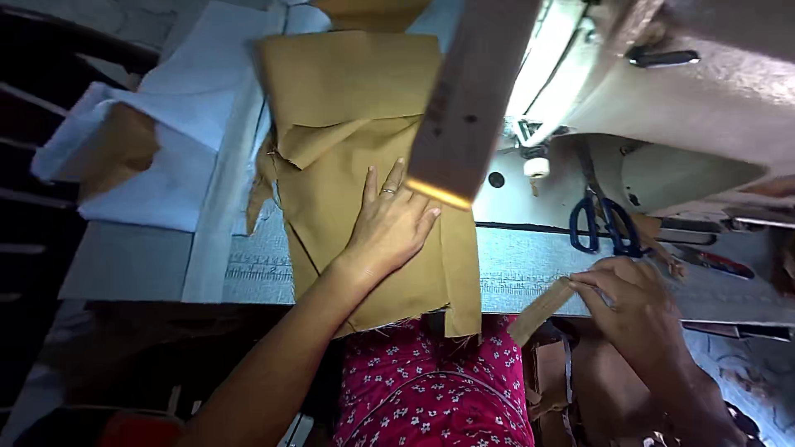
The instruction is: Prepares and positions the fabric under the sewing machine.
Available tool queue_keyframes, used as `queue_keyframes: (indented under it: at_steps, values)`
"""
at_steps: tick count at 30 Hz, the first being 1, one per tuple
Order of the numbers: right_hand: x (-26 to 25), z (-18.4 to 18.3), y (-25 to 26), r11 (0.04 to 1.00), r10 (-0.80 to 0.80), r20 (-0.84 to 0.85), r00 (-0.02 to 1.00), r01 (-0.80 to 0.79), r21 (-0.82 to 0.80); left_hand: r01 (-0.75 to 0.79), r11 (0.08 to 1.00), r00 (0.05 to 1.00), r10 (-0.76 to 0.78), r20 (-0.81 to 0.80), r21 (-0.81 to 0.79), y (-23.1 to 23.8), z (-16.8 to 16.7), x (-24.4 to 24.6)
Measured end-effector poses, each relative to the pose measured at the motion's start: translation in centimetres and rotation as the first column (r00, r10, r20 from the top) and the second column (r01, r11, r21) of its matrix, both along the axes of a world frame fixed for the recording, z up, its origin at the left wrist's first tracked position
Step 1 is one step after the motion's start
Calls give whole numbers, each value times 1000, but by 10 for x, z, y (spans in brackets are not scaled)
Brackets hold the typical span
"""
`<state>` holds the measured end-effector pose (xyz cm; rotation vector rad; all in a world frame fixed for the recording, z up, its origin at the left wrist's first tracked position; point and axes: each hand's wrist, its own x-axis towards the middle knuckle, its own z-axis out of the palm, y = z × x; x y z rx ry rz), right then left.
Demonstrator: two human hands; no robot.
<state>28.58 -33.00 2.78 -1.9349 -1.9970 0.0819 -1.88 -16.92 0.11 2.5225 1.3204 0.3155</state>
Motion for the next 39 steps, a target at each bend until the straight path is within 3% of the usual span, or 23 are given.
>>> queue_keyframes:
  at_steps: [2,4,6,7,8,12,16,19,21,26,39]
  values:
    - [-1,5,6,1000,14,-8,1000,-14,18,-31,999,999,31,-17,24,-6,-1,1]
    - [-3,13,14,997,-65,-365,929,47,-58,-43,999,999,43,-6,32,-8,-2,2]
    - [-11,22,25,970,-229,-806,546,59,-236,-47,998,999,47,3,29,-8,-1,3]
    - [-17,24,29,950,-293,-870,396,15,-313,-49,998,999,49,7,27,-8,-1,3]
    - [-23,25,31,925,-340,-876,343,-45,-377,-52,998,999,51,19,31,-8,-1,2]
    - [-42,25,36,797,-450,-802,392,-229,-559,-45,998,996,43,79,33,-8,-2,1]
    - [-40,34,49,652,-653,-736,181,-360,-667,-38,999,994,38,100,2,-8,-3,0]
    - [-47,33,49,605,-689,-710,147,-424,-674,-34,999,992,37,118,-30,-7,-4,0]
    - [-54,32,47,614,-648,-736,196,-439,-656,-35,999,991,38,128,-24,-7,-5,0]
    - [-81,31,45,780,-468,-819,333,-281,-559,-36,999,990,39,138,-22,-7,-4,0]
    - [-125,23,70,708,-657,-751,61,-294,-643,-48,998,991,44,123,27,-8,-2,0]
